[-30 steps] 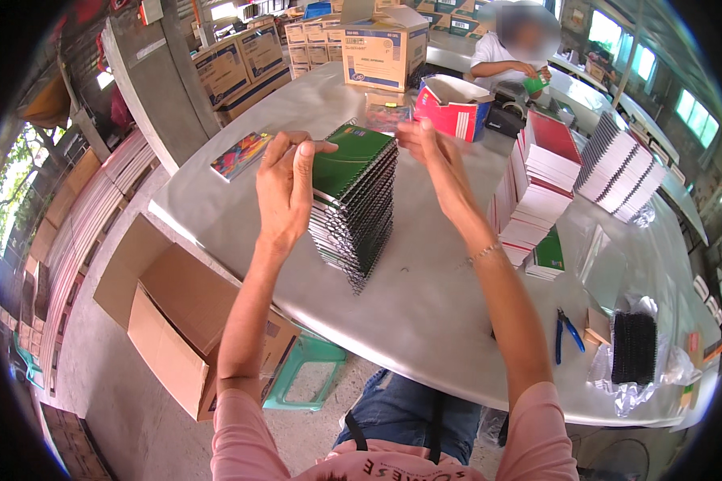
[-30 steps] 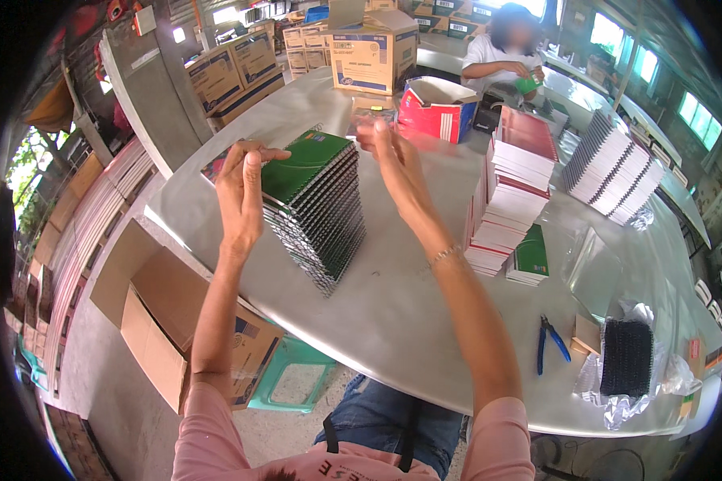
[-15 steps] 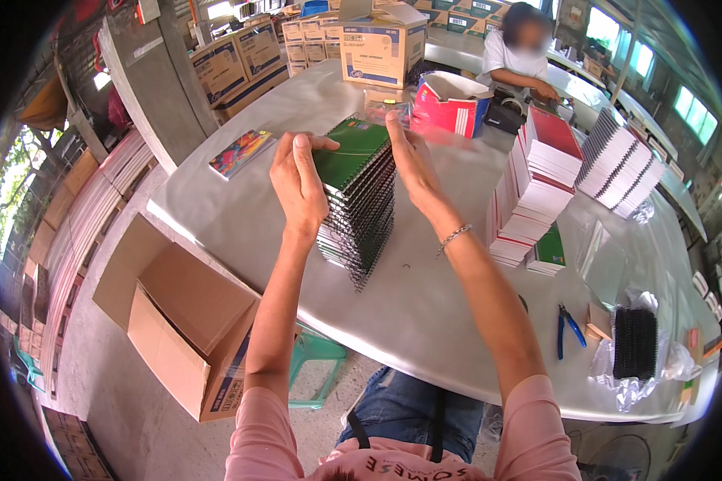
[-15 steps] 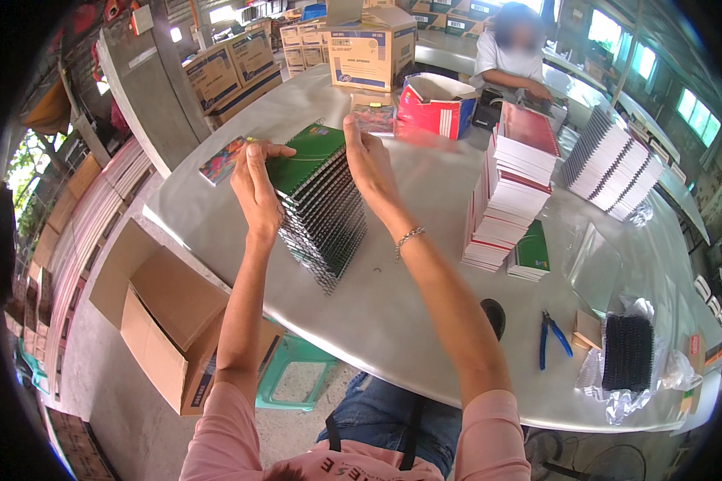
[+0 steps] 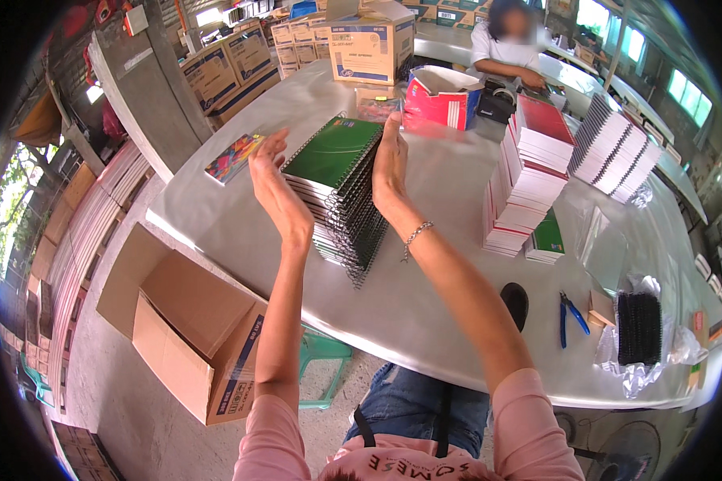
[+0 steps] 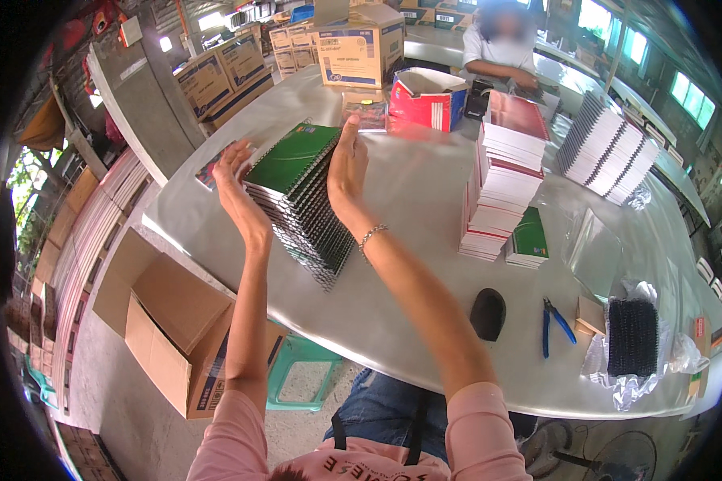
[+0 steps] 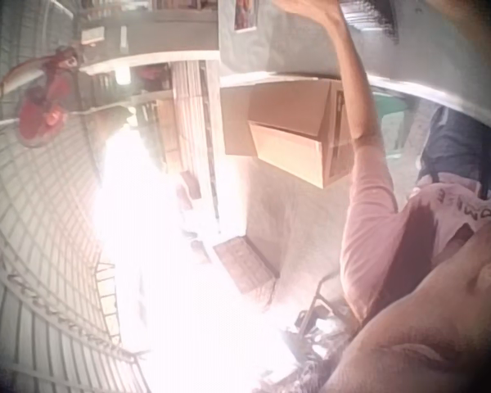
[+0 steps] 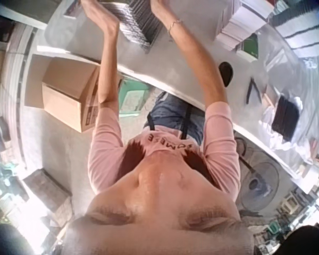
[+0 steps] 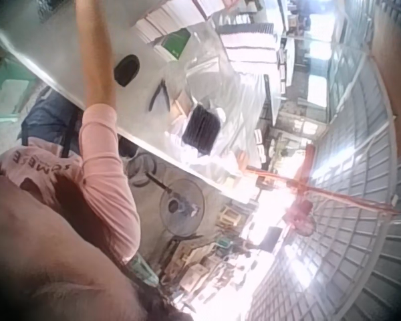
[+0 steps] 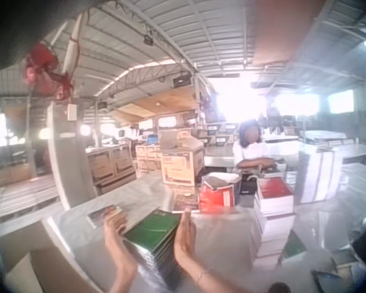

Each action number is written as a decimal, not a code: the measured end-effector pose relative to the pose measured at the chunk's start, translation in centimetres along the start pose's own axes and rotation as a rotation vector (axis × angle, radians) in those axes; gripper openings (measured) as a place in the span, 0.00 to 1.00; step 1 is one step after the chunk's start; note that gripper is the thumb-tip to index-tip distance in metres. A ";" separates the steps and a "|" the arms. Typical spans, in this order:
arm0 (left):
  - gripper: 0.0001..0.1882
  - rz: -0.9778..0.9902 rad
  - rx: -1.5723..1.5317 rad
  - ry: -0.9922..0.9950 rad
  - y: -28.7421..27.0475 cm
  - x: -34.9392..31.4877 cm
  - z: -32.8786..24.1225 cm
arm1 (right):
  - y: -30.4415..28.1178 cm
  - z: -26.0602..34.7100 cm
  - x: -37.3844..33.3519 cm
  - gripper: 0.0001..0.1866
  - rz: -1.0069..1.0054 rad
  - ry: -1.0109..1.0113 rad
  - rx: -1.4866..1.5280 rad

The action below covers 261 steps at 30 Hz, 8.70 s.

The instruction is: The person threads a plastic spiral coil through the holes of a notebook by hand, trims the excess coil with pliers, and bends the ends to secure the binding.

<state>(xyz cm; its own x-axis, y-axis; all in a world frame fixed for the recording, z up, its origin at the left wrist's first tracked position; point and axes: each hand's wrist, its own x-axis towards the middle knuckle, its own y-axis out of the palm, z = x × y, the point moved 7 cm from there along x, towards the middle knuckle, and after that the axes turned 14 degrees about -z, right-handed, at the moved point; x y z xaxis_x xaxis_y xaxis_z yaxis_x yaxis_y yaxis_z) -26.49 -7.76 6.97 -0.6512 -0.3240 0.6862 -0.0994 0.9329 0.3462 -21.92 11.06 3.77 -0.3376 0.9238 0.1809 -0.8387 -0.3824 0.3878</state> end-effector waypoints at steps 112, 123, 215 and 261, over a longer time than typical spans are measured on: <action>0.22 0.833 0.406 0.309 2.4 -29.9 -10.3 | -68.6 19.2 -6.7 0.10 -0.612 -0.310 0.181; 0.22 0.832 0.381 0.325 2.3 -30.0 -10.4 | -68.6 19.3 -5.3 0.07 -0.515 -0.308 0.177; 0.12 1.040 0.381 0.220 2.8 -28.8 -10.0 | -31.7 8.0 -12.7 0.10 0.242 -0.380 -1.033; 0.09 1.050 0.393 0.222 2.7 -29.2 -9.8 | -30.1 6.6 -12.8 0.09 0.205 -0.520 -0.932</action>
<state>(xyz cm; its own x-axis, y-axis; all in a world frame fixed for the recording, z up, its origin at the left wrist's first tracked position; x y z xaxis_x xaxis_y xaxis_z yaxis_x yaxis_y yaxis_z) -0.37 2.75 -5.91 -0.4081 0.6603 0.6304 0.1614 0.7319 -0.6621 10.47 10.66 -4.25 -0.4694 0.6385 0.6099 -0.8559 -0.1591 -0.4921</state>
